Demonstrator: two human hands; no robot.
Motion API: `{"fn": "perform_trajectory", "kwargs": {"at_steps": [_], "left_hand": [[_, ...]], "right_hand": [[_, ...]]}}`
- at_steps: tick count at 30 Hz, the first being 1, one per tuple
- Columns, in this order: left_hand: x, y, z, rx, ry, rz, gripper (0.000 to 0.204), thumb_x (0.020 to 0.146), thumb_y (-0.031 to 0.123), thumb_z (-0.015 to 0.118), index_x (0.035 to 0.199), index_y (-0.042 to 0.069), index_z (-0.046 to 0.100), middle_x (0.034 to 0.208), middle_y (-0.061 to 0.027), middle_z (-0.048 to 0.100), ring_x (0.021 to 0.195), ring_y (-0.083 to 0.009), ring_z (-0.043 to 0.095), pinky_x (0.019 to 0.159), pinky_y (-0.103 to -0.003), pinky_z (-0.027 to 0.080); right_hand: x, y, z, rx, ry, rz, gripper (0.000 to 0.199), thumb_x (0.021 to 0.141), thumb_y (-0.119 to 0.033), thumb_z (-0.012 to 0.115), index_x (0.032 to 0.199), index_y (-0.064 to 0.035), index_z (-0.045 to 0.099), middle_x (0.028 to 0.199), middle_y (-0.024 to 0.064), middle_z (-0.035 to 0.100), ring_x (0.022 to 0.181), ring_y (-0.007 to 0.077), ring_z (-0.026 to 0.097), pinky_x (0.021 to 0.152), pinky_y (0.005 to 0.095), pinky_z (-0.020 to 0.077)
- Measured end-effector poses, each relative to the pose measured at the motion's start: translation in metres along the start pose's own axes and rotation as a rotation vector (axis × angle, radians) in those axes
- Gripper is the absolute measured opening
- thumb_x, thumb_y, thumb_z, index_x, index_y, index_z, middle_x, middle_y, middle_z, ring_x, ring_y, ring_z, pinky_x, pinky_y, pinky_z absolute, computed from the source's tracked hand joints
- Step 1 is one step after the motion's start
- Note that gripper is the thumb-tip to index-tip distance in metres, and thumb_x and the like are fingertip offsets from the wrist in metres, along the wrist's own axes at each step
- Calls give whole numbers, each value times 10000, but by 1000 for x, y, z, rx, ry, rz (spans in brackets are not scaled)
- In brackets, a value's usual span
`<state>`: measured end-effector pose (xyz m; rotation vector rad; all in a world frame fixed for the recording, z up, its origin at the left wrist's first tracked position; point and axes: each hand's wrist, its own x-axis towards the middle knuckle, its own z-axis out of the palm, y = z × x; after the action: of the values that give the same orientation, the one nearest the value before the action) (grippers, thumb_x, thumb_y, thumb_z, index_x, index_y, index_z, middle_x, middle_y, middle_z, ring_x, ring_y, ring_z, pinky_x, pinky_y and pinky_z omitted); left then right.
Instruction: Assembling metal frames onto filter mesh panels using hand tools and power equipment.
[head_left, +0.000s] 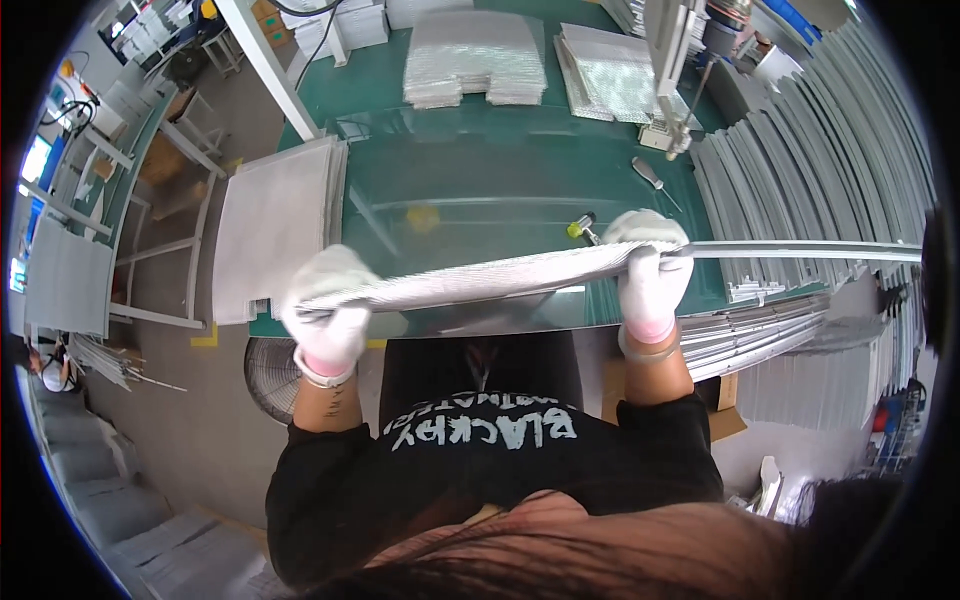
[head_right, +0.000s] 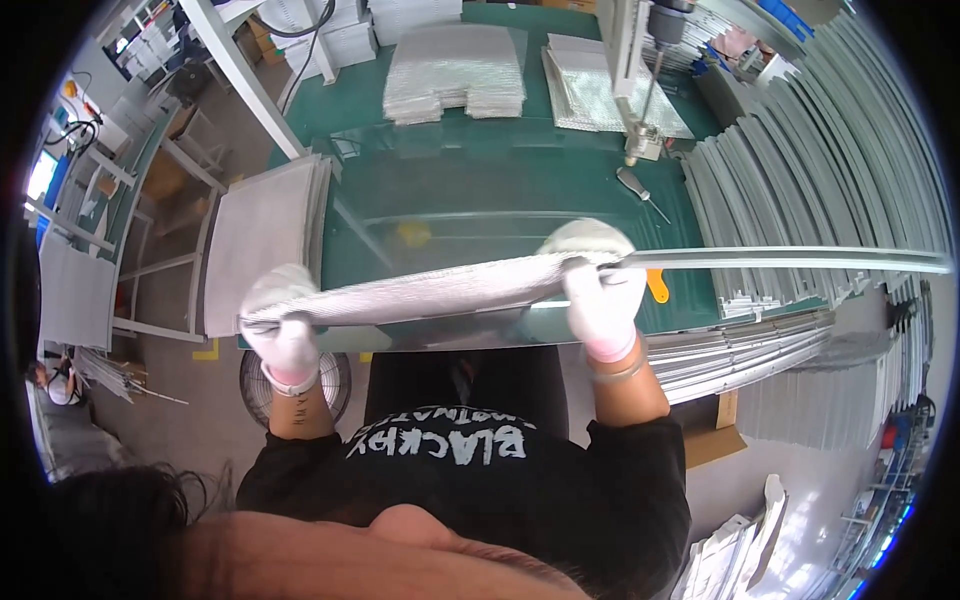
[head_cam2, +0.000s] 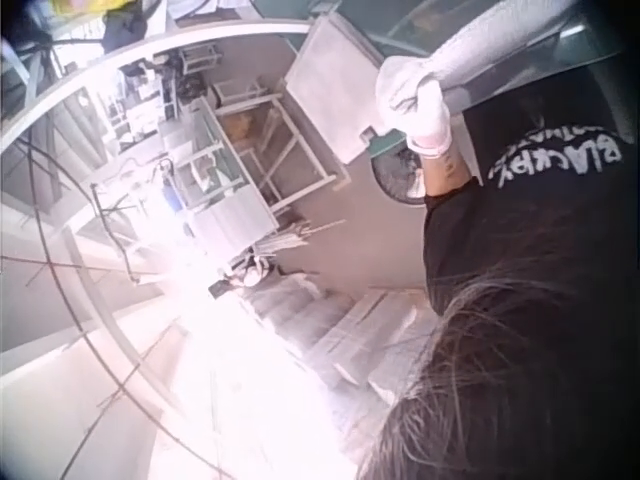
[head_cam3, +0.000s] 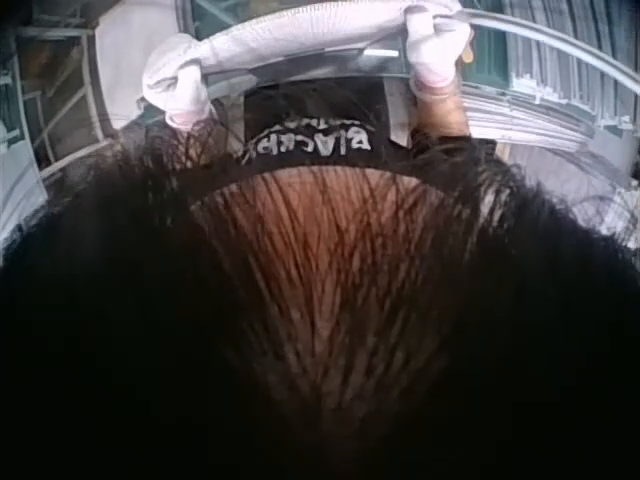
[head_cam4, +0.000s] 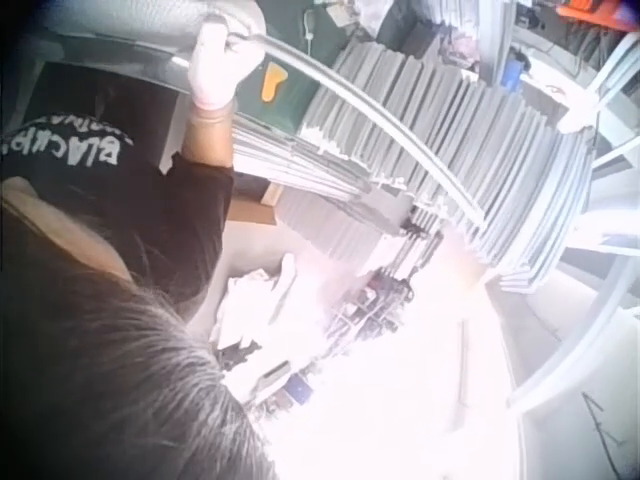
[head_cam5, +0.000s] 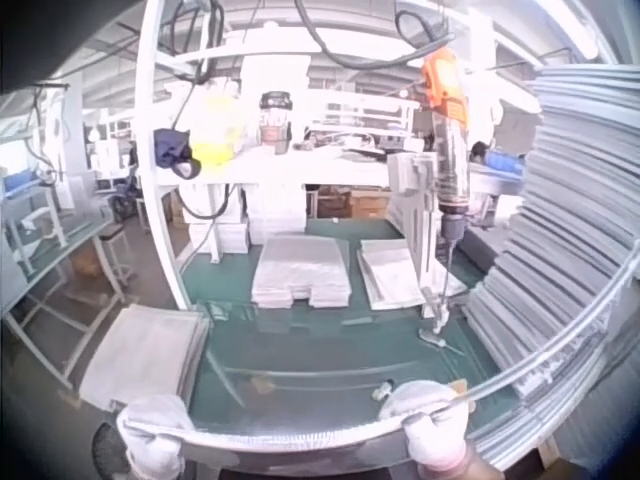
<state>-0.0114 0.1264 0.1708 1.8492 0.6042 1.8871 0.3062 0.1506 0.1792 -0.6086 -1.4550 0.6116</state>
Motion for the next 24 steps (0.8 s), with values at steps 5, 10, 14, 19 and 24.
{"fn": "perform_trajectory", "kwargs": {"at_steps": [5, 10, 14, 19, 24], "left_hand": [[-6, 8, 13, -11, -11, 21, 181, 834, 167, 728, 778, 41, 611, 722, -68, 667, 605, -203, 596, 570, -307, 445], [-29, 14, 0, 10, -138, 36, 232, 830, 217, 731, 718, 57, 605, 659, -43, 648, 588, -181, 613, 542, -308, 428], [-10, 16, 13, -17, -17, 26, 275, 854, 260, 705, 724, 41, 601, 627, -36, 623, 563, -190, 588, 531, -315, 410], [-17, 1, 2, 2, 69, -82, 277, 875, 277, 688, 815, 33, 572, 743, -67, 572, 648, -187, 533, 565, -318, 395], [-14, -6, 1, -66, 84, -100, 155, 845, 126, 673, 866, -9, 601, 813, -110, 616, 739, -218, 582, 658, -327, 461]], "right_hand": [[-15, 6, -8, 132, -16, -15, 316, 929, -354, 620, 878, -50, 551, 725, 77, 564, 637, 192, 553, 505, 277, 431], [-39, -3, -16, 198, -98, -112, 305, 918, -314, 644, 854, -23, 581, 706, 88, 624, 603, 208, 601, 567, 318, 501], [-36, -5, -11, 175, -34, -82, 286, 897, -224, 684, 1019, 10, 573, 752, 115, 632, 656, 216, 619, 612, 317, 519], [-19, -9, 11, 27, 285, -80, 1073, 784, 11, 723, 1528, -218, -15, 982, 127, 625, 814, 187, 630, 704, 325, 545], [13, -16, -25, -327, -142, -65, 707, 781, -33, 734, 1403, 6, 402, 948, 117, 658, 762, 167, 633, 689, 285, 512]]}}
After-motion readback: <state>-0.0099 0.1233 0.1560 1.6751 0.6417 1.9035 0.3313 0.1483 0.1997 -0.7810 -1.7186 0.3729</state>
